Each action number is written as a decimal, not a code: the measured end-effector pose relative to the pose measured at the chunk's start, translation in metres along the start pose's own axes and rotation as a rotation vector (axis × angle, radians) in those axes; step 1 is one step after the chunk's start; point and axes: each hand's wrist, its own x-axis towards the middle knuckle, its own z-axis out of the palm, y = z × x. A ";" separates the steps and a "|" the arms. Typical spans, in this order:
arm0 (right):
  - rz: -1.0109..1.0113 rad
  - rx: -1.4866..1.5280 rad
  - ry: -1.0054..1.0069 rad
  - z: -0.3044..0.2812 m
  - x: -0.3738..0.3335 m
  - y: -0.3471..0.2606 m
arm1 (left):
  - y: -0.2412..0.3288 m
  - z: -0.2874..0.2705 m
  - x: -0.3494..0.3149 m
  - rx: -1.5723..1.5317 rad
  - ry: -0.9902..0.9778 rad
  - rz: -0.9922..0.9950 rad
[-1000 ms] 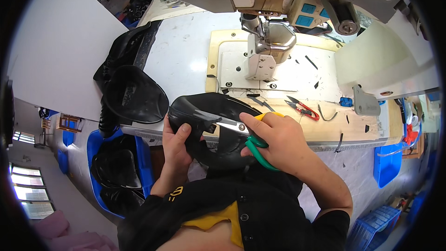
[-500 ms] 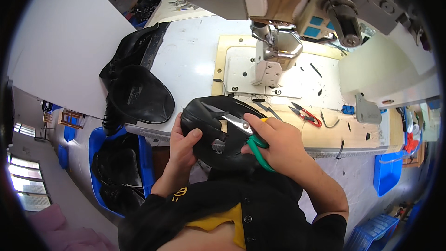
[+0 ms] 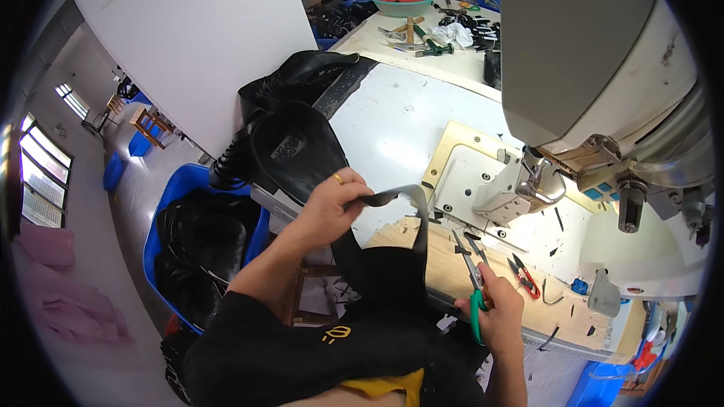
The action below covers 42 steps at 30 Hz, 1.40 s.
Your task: The person uses green-handled scissors to trim excess black material from a shoe sole component. They carefully cut along the edges of the sole, removing small strips of material. After trimming, the person places the sole on a sewing machine and begins to sew it.
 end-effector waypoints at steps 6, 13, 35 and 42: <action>0.050 0.032 -0.004 0.000 0.000 -0.001 | -0.072 -0.106 0.054 0.364 0.339 -0.287; -0.038 0.079 -0.009 0.023 -0.004 0.013 | -0.145 -0.128 0.066 1.153 0.171 -0.462; -0.183 -0.167 0.006 0.101 0.071 -0.012 | -0.131 -0.188 0.243 -0.269 0.605 -0.090; -0.206 -0.143 0.003 0.106 0.074 -0.005 | -0.271 -0.201 0.247 0.440 0.616 -0.764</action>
